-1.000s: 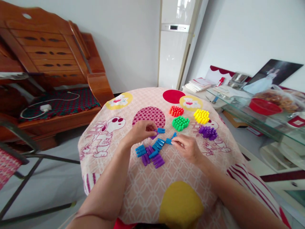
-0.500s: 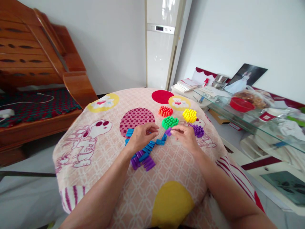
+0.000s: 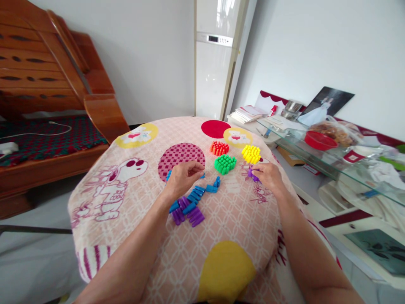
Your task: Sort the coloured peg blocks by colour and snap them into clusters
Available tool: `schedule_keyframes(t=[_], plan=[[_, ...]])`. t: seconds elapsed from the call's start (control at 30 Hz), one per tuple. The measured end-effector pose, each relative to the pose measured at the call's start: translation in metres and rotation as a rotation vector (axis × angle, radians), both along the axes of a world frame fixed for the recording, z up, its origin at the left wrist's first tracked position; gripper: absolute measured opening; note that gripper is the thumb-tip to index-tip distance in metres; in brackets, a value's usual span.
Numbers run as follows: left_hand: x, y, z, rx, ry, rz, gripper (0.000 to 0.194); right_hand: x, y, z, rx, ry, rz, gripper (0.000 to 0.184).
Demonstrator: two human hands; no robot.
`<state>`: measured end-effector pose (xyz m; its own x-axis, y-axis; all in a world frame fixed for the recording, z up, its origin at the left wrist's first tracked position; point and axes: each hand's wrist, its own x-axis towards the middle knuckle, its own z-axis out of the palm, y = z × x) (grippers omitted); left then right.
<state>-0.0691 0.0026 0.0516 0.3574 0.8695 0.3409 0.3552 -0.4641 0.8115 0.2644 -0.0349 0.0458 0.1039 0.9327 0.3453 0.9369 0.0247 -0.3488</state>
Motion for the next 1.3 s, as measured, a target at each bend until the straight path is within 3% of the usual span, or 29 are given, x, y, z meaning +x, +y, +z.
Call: schedule_keyframes(t=[0.2, 0.43, 0.57, 0.67, 0.77, 0.9, 1.03, 1.2, 1.3], plan=[[-0.004, 0.002, 0.001, 0.007, -0.015, 0.007, 0.02, -0.001, 0.003, 0.0, 0.003, 0.101, 0.043, 0.019], [-0.011, 0.005, 0.002, -0.03, -0.028, 0.005, 0.025, 0.002, 0.002, -0.003, -0.053, 0.044, -0.075, 0.018], [-0.017, 0.007, 0.002, -0.035, 0.005, 0.033, 0.022, -0.01, -0.001, -0.002, 0.048, 0.088, -0.091, 0.016], [-0.018, 0.008, 0.002, -0.015, 0.029, 0.084, 0.02, -0.045, -0.013, 0.0, 0.101, 0.156, 0.103, 0.016], [-0.018, 0.007, 0.003, 0.0, 0.046, 0.095, 0.02, -0.097, -0.032, -0.004, -0.02, 0.173, 0.451, 0.02], [-0.016, 0.006, 0.003, 0.015, 0.05, 0.08, 0.021, -0.159, -0.055, -0.021, -0.099, -0.041, 0.691, 0.026], [-0.015, 0.007, 0.002, 0.009, 0.03, 0.071, 0.023, -0.185, -0.069, -0.024, -0.135, -0.33, 0.77, 0.045], [-0.017, 0.01, 0.0, 0.011, 0.052, 0.092, 0.024, -0.179, -0.075, -0.004, -0.206, -0.418, 0.752, 0.025], [-0.017, 0.01, -0.001, 0.017, 0.074, 0.097, 0.025, -0.164, -0.069, 0.005, -0.298, -0.401, 0.693, 0.024]])
